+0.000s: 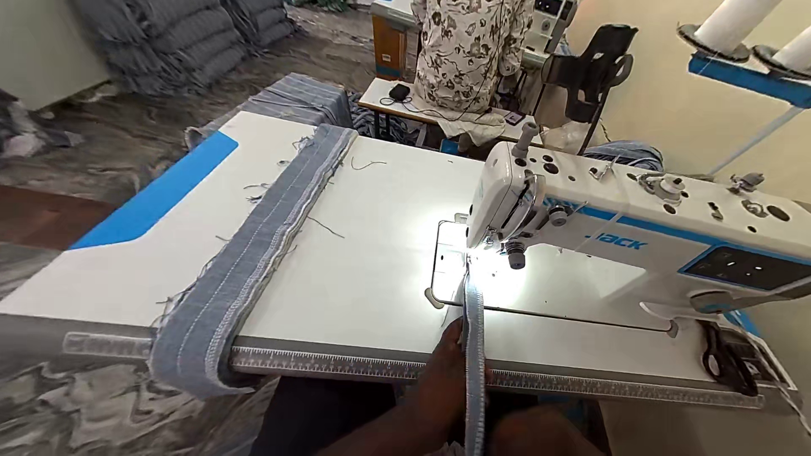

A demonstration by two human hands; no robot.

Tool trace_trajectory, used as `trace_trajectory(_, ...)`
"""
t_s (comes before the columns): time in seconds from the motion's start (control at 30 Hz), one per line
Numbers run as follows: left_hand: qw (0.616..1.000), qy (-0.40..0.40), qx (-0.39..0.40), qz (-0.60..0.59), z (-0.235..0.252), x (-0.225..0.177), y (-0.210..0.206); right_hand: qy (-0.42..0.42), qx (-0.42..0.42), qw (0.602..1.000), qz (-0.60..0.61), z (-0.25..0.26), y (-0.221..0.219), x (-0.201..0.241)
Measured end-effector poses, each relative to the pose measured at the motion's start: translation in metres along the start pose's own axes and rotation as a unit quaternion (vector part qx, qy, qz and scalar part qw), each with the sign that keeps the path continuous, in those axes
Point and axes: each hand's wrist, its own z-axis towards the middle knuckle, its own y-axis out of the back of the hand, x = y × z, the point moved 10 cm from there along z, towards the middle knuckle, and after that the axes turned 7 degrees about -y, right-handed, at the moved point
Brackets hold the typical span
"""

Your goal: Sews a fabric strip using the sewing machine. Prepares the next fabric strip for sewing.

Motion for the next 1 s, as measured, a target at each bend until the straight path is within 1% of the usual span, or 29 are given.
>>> trace_trajectory(0.03,0.998,-0.031,0.001,0.051,-0.007,0.0,0.006,-0.038,-0.071,0.997,0.011,0.008,0.015,-0.012)
trace_trajectory(0.07,0.992,-0.057,0.008,0.112,-0.014,-0.001,0.01,-0.089,-0.173,0.981,0.013,0.018,0.036,-0.026)
trace_trajectory(0.1,0.984,-0.082,0.009,0.158,-0.019,-0.002,0.013,-0.143,-0.267,0.953,-0.002,0.027,0.056,-0.039)
trace_trajectory(0.13,0.976,-0.094,0.016,0.198,-0.024,-0.001,0.015,-0.188,-0.336,0.923,-0.028,0.038,0.072,-0.048)
trace_trajectory(0.17,0.968,-0.1,0.028,0.229,-0.028,0.0,0.015,-0.213,-0.373,0.901,-0.062,0.052,0.081,-0.053)
trace_trajectory(0.2,0.962,-0.104,0.031,0.252,-0.03,0.0,0.015,-0.223,-0.386,0.889,-0.104,0.069,0.088,-0.054)
trace_trajectory(0.27,0.941,-0.094,0.041,0.321,-0.032,-0.002,0.012,-0.236,-0.378,0.874,-0.193,0.104,0.097,-0.059)
trace_trajectory(0.3,0.927,-0.073,0.053,0.365,-0.033,-0.003,0.009,-0.239,-0.377,0.865,-0.229,0.117,0.1,-0.06)
trace_trajectory(0.37,0.902,-0.021,0.087,0.422,-0.033,-0.002,0.003,-0.227,-0.387,0.843,-0.295,0.13,0.103,-0.052)
trace_trajectory(0.4,0.898,-0.009,0.098,0.429,-0.032,-0.001,0.0,-0.228,-0.383,0.834,-0.326,0.131,0.102,-0.047)
trace_trajectory(0.47,0.906,-0.013,0.105,0.409,-0.032,0.001,-0.003,-0.249,-0.341,0.828,-0.37,0.13,0.091,-0.045)
trace_trajectory(0.53,0.924,-0.032,0.105,0.367,-0.032,0.003,-0.002,-0.256,-0.312,0.835,-0.374,0.121,0.078,-0.048)
trace_trajectory(0.67,0.945,-0.063,0.084,0.308,-0.031,0.011,0.001,-0.232,-0.347,0.841,-0.344,0.108,0.076,-0.054)
trace_trajectory(0.83,0.959,-0.065,0.075,0.267,-0.031,0.01,0.002,-0.242,-0.332,0.845,-0.342,0.106,0.074,-0.053)
trace_trajectory(0.9,0.962,-0.069,0.083,0.25,-0.032,0.012,0.001,-0.242,-0.332,0.845,-0.342,0.106,0.073,-0.053)
trace_trajectory(1.0,0.958,-0.083,0.093,0.26,-0.031,0.013,-0.001,-0.238,-0.334,0.845,-0.342,0.104,0.073,-0.052)
